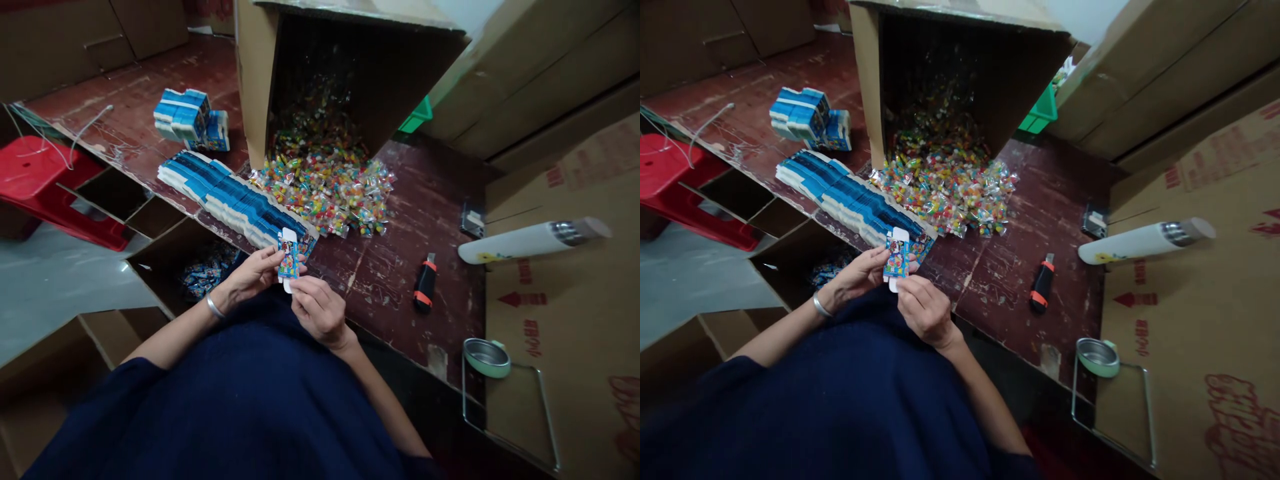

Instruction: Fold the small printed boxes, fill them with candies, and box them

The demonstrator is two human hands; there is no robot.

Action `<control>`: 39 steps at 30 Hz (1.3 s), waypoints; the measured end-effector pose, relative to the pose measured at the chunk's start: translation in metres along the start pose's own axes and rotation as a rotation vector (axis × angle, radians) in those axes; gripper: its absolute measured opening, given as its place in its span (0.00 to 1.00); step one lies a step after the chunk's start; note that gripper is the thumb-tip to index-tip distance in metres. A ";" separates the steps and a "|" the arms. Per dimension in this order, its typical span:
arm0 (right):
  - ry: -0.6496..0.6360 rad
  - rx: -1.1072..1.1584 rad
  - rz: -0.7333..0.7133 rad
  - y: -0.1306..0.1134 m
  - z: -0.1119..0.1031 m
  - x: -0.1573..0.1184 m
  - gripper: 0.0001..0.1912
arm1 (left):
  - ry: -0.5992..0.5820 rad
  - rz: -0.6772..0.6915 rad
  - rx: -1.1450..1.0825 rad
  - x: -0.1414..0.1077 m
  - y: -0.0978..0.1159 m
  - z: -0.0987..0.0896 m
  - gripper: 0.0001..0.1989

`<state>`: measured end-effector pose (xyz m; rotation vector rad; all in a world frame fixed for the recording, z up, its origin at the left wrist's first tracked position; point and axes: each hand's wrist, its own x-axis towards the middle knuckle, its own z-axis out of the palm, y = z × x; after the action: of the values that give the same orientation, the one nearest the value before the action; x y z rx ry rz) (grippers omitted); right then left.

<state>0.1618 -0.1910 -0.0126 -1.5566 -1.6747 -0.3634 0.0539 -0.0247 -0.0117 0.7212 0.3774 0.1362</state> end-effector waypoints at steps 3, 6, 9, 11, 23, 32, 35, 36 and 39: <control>-0.125 0.213 0.242 0.002 -0.006 0.006 0.21 | -0.087 0.007 0.081 -0.005 0.008 -0.004 0.31; -0.269 0.337 0.461 0.008 -0.014 0.018 0.28 | -0.194 -0.006 0.228 -0.011 0.012 -0.006 0.32; -0.329 0.437 0.531 0.012 -0.019 0.028 0.19 | -0.249 -0.043 0.358 -0.016 0.011 -0.004 0.31; -0.326 0.507 0.563 0.013 -0.020 0.030 0.14 | -0.259 -0.069 0.397 -0.017 0.008 -0.003 0.29; 0.170 0.584 0.933 -0.004 0.016 0.013 0.14 | 0.182 0.274 0.377 -0.012 -0.022 0.005 0.21; 0.280 0.528 0.868 0.001 0.033 0.012 0.18 | 0.286 0.564 0.612 -0.021 -0.035 0.003 0.31; 0.238 0.414 0.752 0.005 0.033 0.005 0.15 | 0.231 0.517 0.667 -0.022 -0.033 0.001 0.27; 0.230 0.377 0.712 0.007 0.032 0.004 0.13 | 0.201 0.500 0.664 -0.022 -0.032 0.001 0.26; 0.221 0.317 0.623 0.011 0.027 0.004 0.09 | 0.095 0.431 0.651 -0.023 -0.027 0.001 0.20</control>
<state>0.1629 -0.1674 -0.0300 -1.6296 -0.9550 0.0566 0.0331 -0.0506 -0.0225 1.4397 0.3534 0.4688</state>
